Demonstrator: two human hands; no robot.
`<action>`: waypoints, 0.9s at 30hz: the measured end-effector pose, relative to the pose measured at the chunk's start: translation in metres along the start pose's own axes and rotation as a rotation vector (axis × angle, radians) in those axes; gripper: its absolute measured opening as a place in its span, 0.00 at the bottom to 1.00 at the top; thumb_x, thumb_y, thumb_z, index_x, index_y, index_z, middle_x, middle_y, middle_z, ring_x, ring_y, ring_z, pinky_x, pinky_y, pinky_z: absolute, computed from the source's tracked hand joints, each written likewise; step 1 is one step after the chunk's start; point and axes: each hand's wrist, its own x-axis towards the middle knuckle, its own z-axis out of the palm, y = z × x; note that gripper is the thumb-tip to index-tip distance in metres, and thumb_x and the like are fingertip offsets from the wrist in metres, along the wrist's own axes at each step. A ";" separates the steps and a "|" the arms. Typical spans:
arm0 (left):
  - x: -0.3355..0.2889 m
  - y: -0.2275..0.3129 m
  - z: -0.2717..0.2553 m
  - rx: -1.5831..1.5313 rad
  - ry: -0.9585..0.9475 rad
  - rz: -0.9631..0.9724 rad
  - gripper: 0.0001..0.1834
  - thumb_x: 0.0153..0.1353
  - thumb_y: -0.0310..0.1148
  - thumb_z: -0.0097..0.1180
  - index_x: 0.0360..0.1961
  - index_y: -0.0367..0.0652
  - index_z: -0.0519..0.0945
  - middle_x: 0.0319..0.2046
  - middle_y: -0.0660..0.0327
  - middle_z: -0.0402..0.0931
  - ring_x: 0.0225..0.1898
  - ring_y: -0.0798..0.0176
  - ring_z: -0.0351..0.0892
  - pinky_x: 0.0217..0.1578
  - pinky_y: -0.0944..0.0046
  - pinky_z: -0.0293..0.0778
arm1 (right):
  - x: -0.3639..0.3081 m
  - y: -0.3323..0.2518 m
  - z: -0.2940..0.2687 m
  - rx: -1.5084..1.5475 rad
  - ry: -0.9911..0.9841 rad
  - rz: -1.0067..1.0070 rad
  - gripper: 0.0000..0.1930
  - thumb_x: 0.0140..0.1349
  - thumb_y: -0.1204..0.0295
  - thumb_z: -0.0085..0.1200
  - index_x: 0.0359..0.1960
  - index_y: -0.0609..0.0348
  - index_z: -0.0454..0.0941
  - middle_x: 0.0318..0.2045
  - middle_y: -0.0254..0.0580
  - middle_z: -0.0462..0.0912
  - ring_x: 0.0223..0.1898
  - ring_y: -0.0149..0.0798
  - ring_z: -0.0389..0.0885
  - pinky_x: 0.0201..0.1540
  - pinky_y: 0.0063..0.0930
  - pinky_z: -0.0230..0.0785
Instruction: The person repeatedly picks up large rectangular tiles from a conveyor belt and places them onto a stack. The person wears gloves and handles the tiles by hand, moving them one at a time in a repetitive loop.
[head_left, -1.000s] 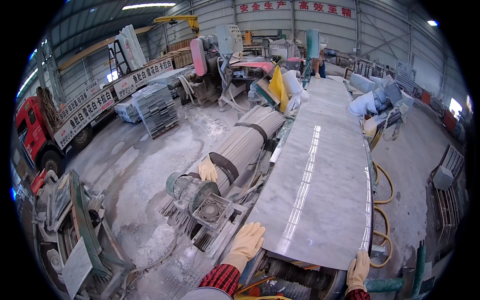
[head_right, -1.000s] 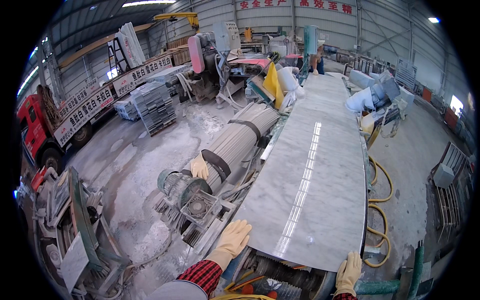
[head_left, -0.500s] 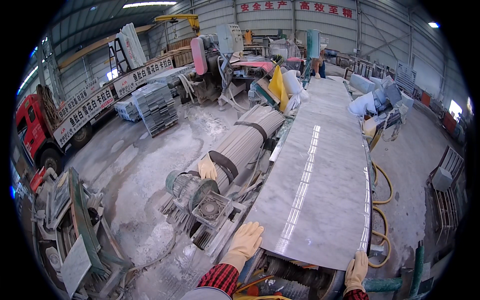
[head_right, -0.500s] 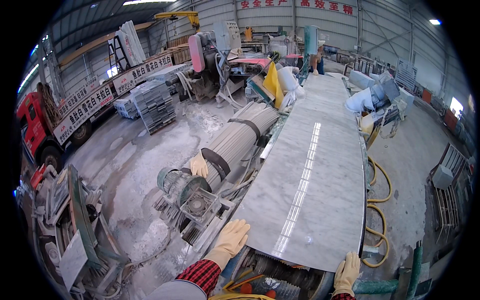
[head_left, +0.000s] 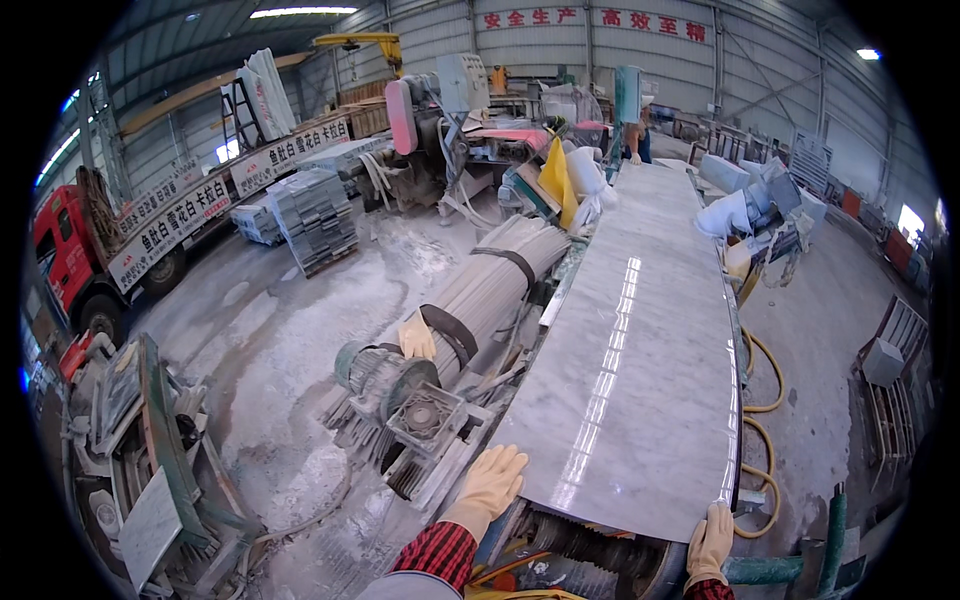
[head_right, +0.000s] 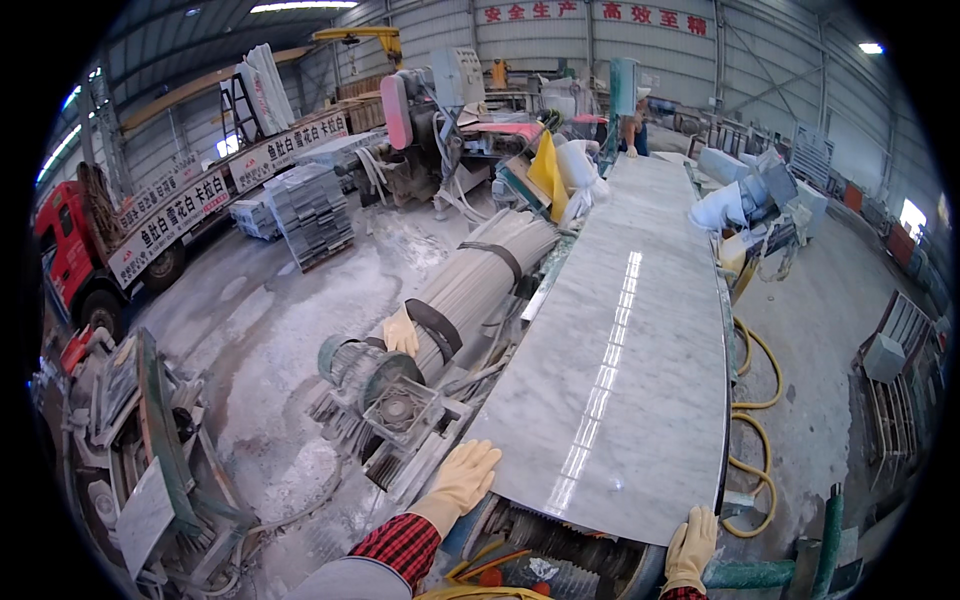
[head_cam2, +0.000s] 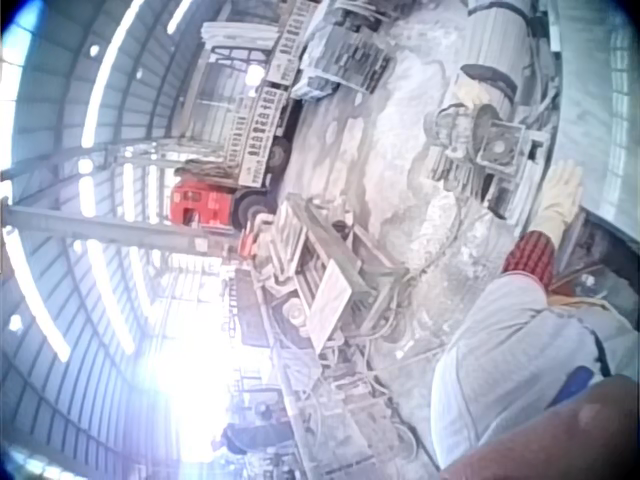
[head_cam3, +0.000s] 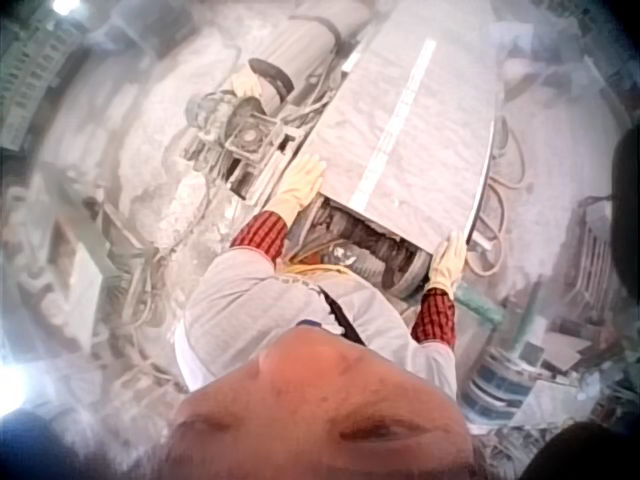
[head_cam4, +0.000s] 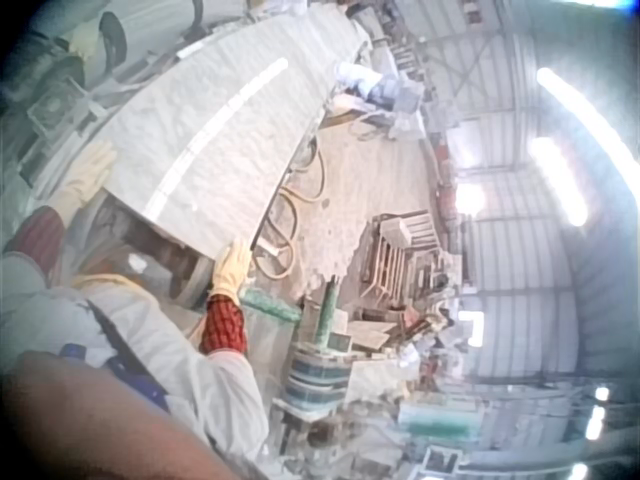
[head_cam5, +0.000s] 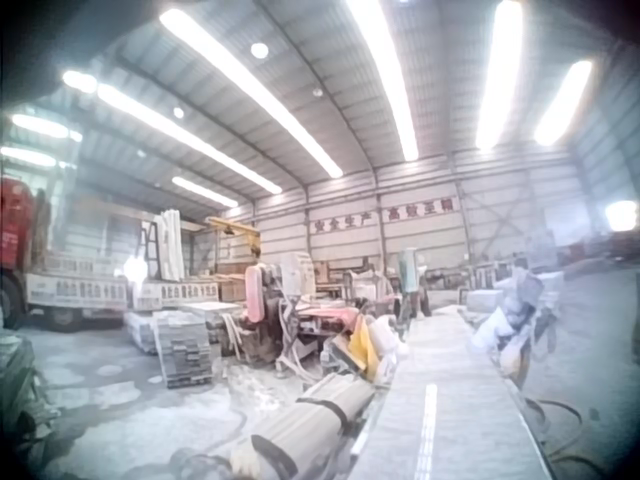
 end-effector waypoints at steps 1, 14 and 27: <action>-0.001 0.000 0.002 0.010 -0.021 -0.002 0.25 0.74 0.43 0.52 0.69 0.51 0.72 0.72 0.53 0.69 0.73 0.44 0.65 0.74 0.46 0.58 | -0.001 0.000 -0.001 0.000 0.014 -0.009 0.20 0.69 0.74 0.53 0.61 0.70 0.77 0.63 0.69 0.77 0.66 0.70 0.73 0.75 0.58 0.60; 0.001 0.000 -0.009 0.027 -0.126 0.026 0.27 0.76 0.46 0.48 0.73 0.53 0.69 0.75 0.55 0.64 0.75 0.46 0.60 0.74 0.47 0.56 | -0.011 0.009 0.008 0.042 0.123 -0.051 0.18 0.68 0.72 0.55 0.57 0.69 0.78 0.59 0.70 0.80 0.63 0.73 0.74 0.72 0.63 0.61; -0.009 0.005 -0.004 0.113 -0.130 -0.028 0.30 0.75 0.51 0.48 0.74 0.54 0.68 0.76 0.55 0.63 0.77 0.46 0.59 0.75 0.46 0.53 | -0.013 -0.003 -0.003 0.026 0.161 -0.054 0.17 0.67 0.73 0.56 0.55 0.68 0.79 0.56 0.66 0.81 0.60 0.70 0.77 0.68 0.61 0.65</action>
